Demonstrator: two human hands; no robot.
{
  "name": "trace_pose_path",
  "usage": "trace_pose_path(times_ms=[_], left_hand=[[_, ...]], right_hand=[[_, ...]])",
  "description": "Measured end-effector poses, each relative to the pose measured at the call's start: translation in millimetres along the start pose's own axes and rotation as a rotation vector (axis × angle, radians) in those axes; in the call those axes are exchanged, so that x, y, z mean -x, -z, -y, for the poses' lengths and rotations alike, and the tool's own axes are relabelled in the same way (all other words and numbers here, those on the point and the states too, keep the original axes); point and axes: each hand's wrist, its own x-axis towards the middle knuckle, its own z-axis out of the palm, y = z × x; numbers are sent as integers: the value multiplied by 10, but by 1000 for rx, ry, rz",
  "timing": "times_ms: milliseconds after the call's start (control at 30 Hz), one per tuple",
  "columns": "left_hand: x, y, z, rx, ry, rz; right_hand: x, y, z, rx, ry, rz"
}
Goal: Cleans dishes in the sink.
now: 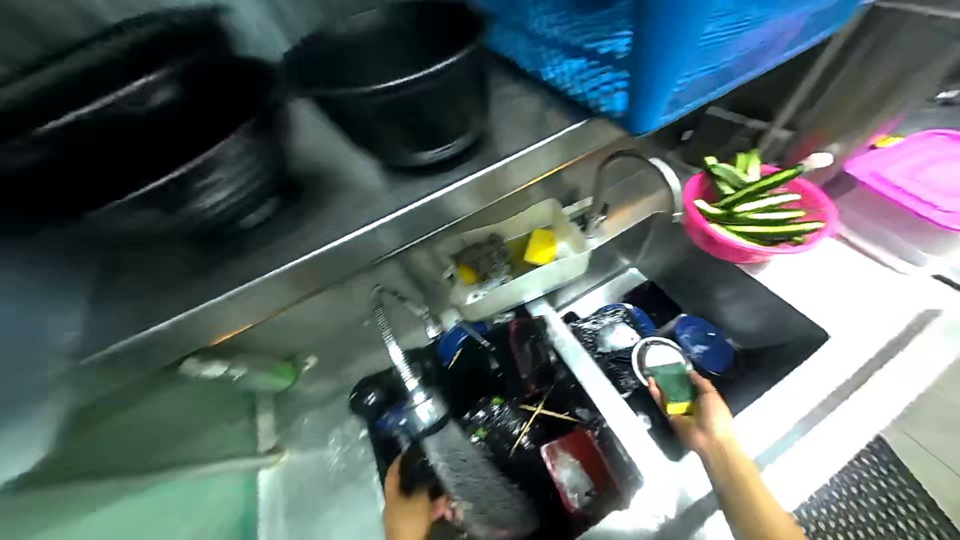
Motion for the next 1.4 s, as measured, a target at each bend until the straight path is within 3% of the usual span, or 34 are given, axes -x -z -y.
trace_pose_path(times_ms=[133, 233, 333, 433, 500, 567, 633, 700, 767, 833, 900, 1000, 1067, 1133, 1200, 1267, 1333, 1400], left_hand=[[547, 36, -186, 374, 159, 85], [876, -237, -174, 683, 272, 194], [1099, -516, -251, 882, 262, 301], [1113, -564, -317, 830, 112, 380], [1013, -460, -351, 726, 145, 393], [903, -286, -382, 684, 200, 508], [847, -194, -414, 773, 228, 691], [873, -210, -429, 883, 262, 839], [900, -272, -461, 865, 256, 806], [883, -347, -414, 793, 165, 673], [790, -411, -384, 684, -29, 523], [785, -517, -364, 710, -138, 396], [891, -586, -391, 774, -118, 373], [883, -570, -404, 767, -171, 371], [822, -497, -399, 778, -167, 283], [724, -436, -381, 825, -42, 112], [646, -423, -364, 927, 147, 3], [708, -473, -393, 1036, 317, 42]], right_hand=[[816, -320, -350, 657, 237, 302], [1580, -571, -841, 1349, 426, 737], [1945, -706, -1490, 1690, 593, 992], [1999, -741, -1785, 1791, 483, 1108], [1960, -729, -1763, 1704, 423, 1324], [1901, -732, -1667, 1603, 397, 1581], [1858, -755, -1622, 1527, 523, 1732], [1838, -799, -1629, 1563, 865, 1692], [1839, -891, -1637, 1814, 1155, 1457], [1928, -901, -1686, 2128, 1015, 1238], [2021, -883, -1721, 2201, 661, 1199], [2039, -931, -1691, 1805, 297, 1248], [1977, -952, -1742, 1402, 184, 1036], [1885, -946, -1822, 1282, 230, 943], [1900, -905, -1710, 1528, 332, 1164], [1963, -792, -1560, 1801, 535, 1383], [1954, -527, -1513, 1804, 752, 1306], [1901, -322, -1624, 1557, 854, 1161]])
